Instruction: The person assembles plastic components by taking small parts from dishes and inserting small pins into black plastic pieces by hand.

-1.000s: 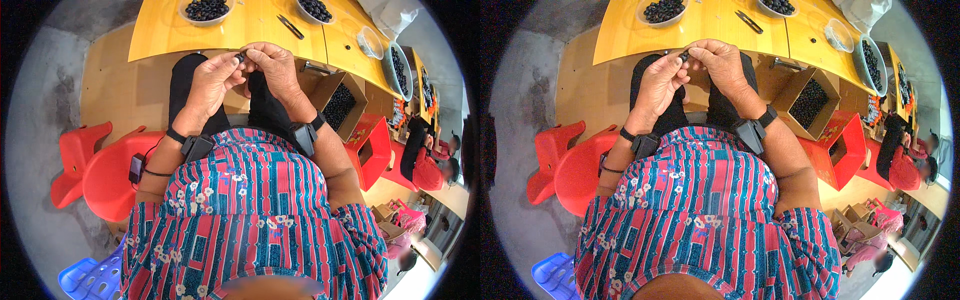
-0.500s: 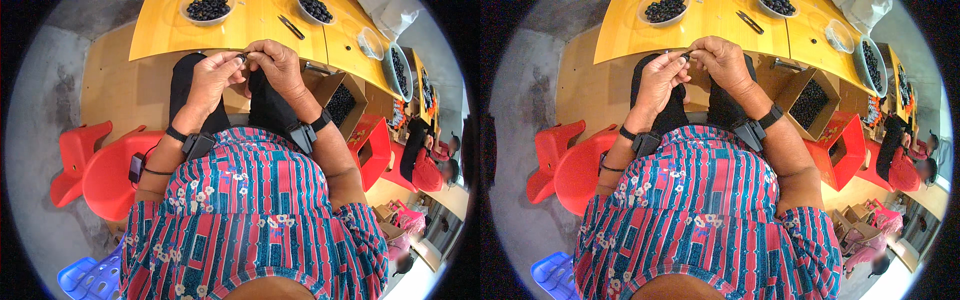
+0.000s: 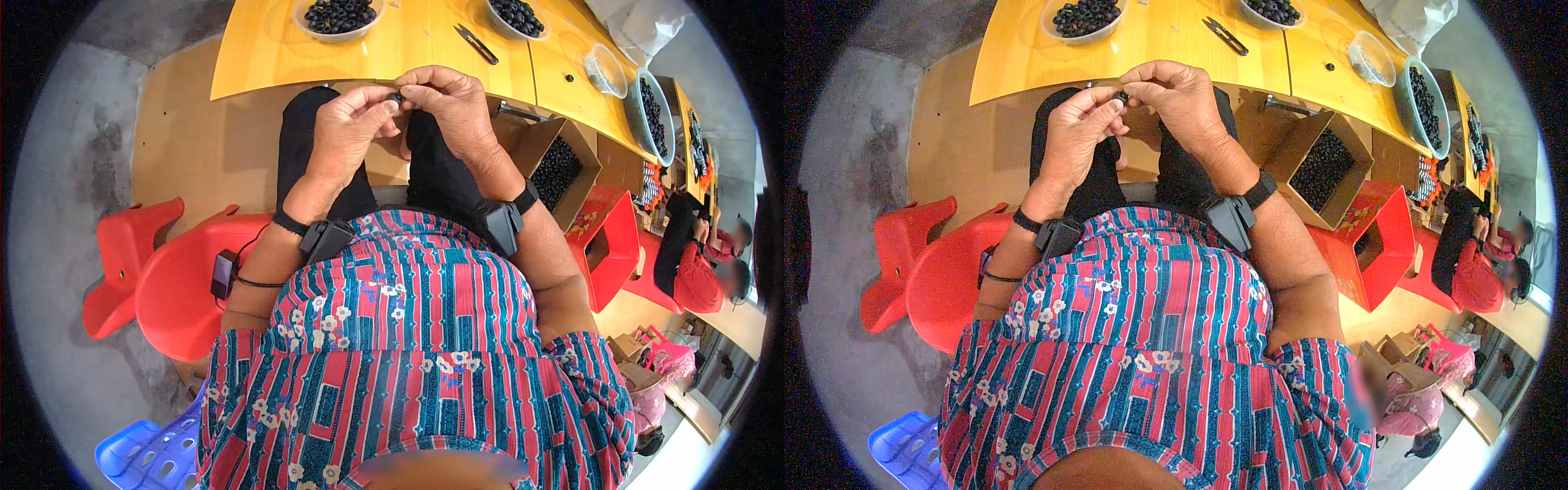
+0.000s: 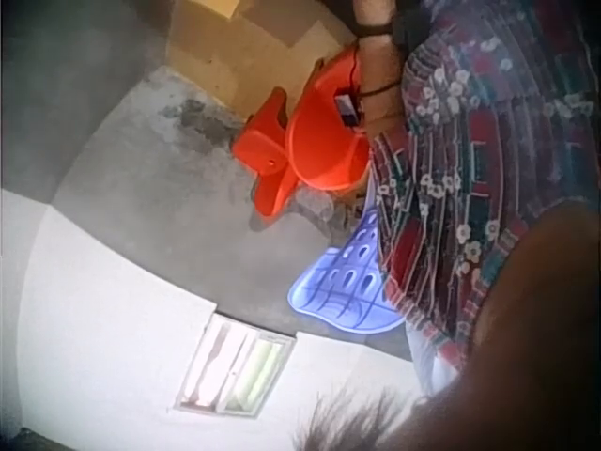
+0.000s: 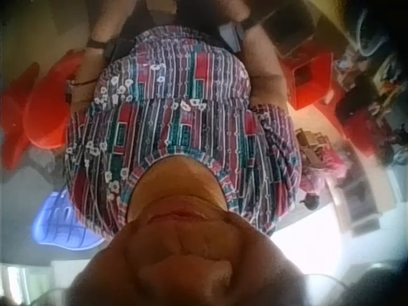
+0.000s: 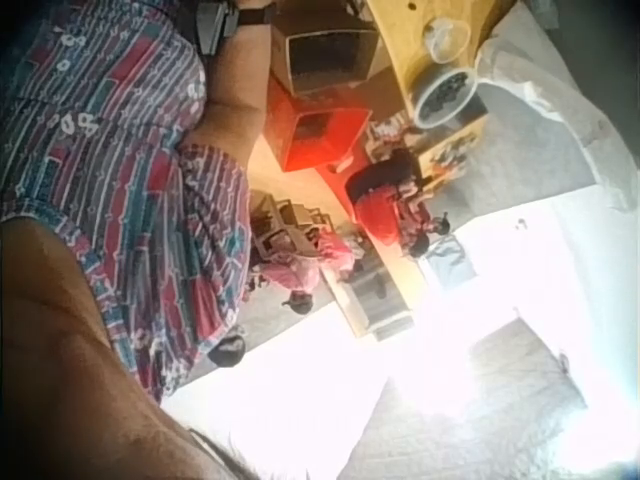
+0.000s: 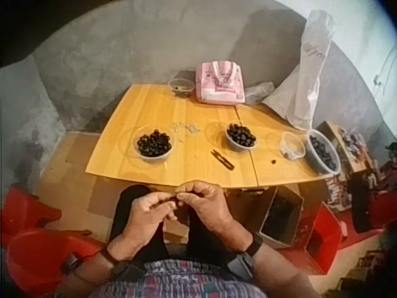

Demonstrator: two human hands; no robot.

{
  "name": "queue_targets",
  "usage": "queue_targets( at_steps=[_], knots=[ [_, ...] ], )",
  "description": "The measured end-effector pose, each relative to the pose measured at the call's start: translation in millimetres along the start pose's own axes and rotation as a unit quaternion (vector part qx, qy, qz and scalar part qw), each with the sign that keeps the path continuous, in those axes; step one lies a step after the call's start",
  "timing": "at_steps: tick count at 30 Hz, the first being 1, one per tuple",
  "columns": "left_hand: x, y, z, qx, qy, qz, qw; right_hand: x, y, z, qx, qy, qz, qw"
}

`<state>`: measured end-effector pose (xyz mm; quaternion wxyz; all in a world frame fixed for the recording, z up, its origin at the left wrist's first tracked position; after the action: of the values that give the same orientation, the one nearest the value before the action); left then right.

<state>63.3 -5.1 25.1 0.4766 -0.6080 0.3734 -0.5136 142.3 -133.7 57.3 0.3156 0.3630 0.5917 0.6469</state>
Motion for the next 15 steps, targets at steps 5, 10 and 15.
queue_targets(
  at_steps=[5, 10, 15],
  knots=[
    [0.6, -1.0, 0.6, 0.009, -0.009, 0.020, 1.000, 0.3, 0.5, 1.9, -0.005, 0.009, 0.012, 1.000],
    [-1.7, -1.9, 1.3, 0.026, -0.020, 0.091, 0.995, 3.4, 4.6, 2.1, -0.036, 0.020, -0.024, 0.999],
    [-0.6, -4.2, 1.5, 0.031, -0.039, 0.106, 0.993, 7.6, 2.5, -1.2, -0.135, -0.012, -0.145, 0.980]
  ],
)
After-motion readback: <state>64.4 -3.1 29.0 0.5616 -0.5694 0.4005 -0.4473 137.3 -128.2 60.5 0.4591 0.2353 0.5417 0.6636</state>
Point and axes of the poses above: each hand's wrist, its own z-axis towards the middle knuckle, its own x-axis out of the palm, y = z × x, the point moved 3 cm from there along z, towards the middle knuckle, and after that the axes turned 8 degrees about z, right-handed, at the moved point
